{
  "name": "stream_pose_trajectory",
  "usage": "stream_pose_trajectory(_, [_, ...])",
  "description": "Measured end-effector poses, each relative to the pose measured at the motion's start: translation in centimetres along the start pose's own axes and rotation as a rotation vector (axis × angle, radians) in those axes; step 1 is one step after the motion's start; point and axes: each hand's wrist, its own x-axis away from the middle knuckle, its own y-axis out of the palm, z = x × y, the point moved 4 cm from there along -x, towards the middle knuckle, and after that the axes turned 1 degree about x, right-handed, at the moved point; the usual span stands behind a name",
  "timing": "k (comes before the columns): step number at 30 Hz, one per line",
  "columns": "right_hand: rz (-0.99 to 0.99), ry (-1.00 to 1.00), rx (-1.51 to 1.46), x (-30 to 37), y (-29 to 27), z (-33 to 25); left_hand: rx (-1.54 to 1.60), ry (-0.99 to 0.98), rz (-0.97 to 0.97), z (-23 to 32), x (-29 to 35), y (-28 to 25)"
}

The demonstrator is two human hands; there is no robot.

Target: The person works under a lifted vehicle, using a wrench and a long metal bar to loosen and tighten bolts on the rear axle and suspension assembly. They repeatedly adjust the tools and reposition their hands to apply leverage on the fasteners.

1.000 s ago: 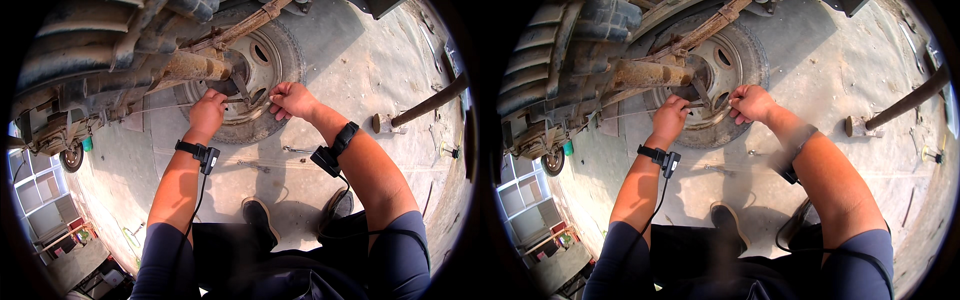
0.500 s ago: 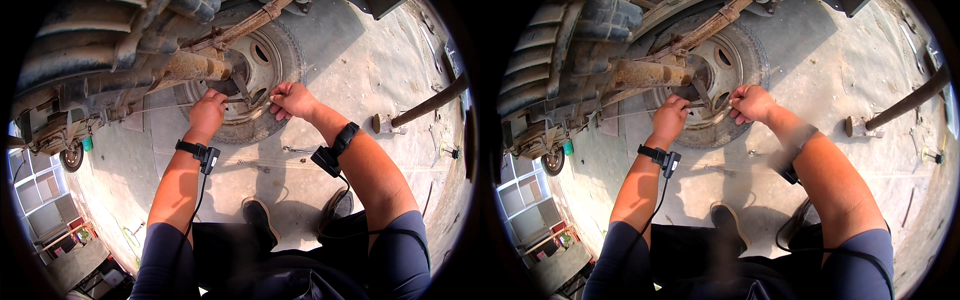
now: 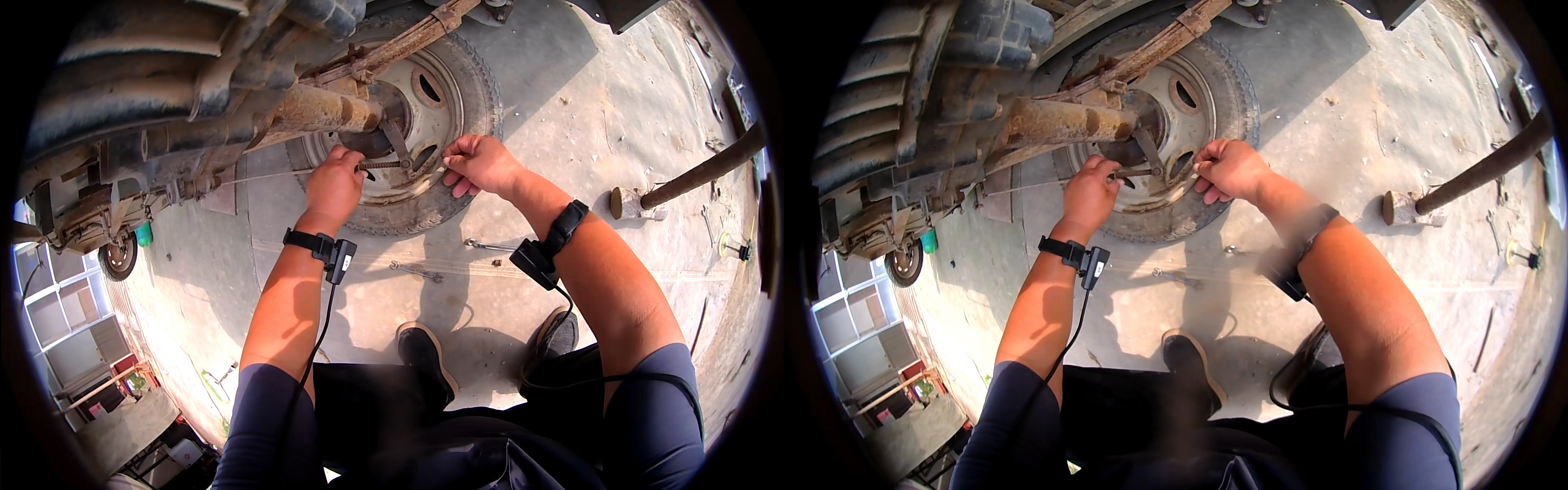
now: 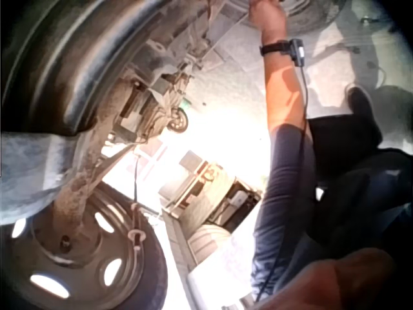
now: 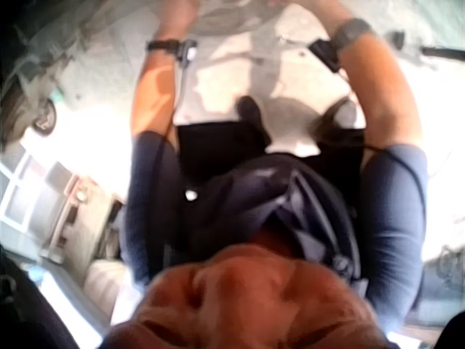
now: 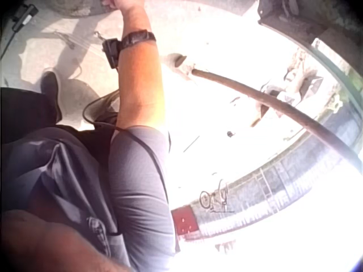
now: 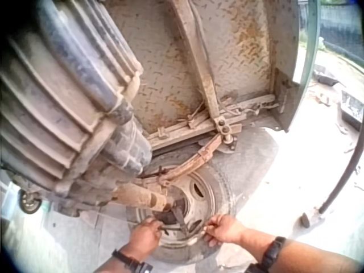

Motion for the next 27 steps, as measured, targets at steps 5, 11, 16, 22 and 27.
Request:
stream_pose_trajectory(5, [-0.002, -0.002, 0.004, 0.2, 0.0, -0.1, -0.011, 0.009, 0.004, -0.2, 0.1, 0.0])
stream_pose_trajectory(11, [-0.005, -0.002, 0.007, 0.0, 0.1, -0.2, -0.023, 0.019, 0.007, -0.4, 0.0, 0.0])
stream_pose_trajectory(16, [0.009, -0.017, -0.003, 0.0, -0.2, -0.2, 0.005, -0.003, 0.011, 0.0, -0.6, -0.3])
stream_pose_trajectory(22, [-0.102, -0.16, 0.345, 0.6, -0.5, -2.9, 0.104, -0.093, -0.056, 1.6, -1.5, -1.3])
stream_pose_trajectory(27, [0.043, -0.572, 0.756, 5.1, -4.1, -11.9, 0.173, -0.06, -0.024, 2.3, -1.5, -1.4])
